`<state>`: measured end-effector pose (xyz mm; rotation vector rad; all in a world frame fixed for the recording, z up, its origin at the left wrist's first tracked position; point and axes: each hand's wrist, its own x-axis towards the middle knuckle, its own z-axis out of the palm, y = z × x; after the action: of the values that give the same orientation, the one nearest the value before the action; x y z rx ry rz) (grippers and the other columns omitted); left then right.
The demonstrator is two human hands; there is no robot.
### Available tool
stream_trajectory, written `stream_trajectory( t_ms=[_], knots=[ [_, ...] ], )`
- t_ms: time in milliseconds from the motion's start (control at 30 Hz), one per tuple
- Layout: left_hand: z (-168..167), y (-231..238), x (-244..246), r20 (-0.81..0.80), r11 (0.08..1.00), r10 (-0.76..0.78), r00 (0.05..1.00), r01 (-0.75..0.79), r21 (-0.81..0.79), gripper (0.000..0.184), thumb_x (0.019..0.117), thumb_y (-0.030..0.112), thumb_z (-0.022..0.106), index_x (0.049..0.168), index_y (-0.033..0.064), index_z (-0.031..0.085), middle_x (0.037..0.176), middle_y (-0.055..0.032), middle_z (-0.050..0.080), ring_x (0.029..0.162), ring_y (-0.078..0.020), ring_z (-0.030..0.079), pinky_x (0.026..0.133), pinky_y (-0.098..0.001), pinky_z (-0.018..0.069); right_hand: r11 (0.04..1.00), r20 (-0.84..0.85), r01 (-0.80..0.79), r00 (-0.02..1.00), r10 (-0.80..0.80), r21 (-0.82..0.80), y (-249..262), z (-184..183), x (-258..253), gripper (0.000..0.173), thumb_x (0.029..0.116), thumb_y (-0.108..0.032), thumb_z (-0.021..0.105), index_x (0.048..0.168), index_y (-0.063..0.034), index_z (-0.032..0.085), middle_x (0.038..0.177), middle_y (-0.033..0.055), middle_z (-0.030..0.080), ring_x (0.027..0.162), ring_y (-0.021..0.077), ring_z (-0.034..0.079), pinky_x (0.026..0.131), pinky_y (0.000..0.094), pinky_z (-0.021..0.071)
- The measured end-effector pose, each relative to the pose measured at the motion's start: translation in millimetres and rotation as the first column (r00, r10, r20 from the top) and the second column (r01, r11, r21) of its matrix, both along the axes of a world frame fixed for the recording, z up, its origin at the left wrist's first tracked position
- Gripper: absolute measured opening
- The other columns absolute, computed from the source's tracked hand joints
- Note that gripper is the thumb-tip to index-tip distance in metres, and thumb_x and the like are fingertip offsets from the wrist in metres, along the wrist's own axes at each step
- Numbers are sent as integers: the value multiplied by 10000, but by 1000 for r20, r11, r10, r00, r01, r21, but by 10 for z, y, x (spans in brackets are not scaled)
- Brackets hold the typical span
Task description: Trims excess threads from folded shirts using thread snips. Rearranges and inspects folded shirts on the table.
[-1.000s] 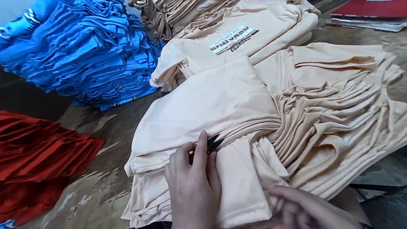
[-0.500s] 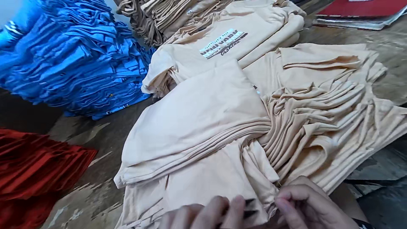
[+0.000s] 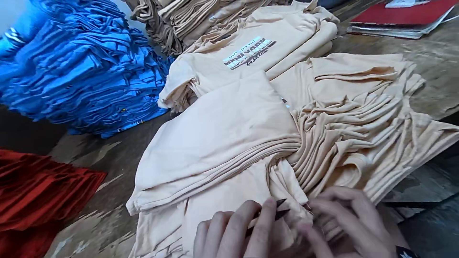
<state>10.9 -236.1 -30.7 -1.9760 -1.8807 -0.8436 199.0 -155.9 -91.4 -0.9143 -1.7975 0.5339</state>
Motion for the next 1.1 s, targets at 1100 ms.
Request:
stream_trajectory(
  t_ms=[1100],
  knots=[
    [-223,-274,-94,159,998,-69,985,67,20,186,985,214,670,1139,215,775,1023,-2,728,890,-143,604,811,-356,428,983,21,9,1000,-13,184,-202,-35,-113,119,947,-368,723,939,-249,723,1064,-74,651,1109,81,563,998,297,420]
  ],
)
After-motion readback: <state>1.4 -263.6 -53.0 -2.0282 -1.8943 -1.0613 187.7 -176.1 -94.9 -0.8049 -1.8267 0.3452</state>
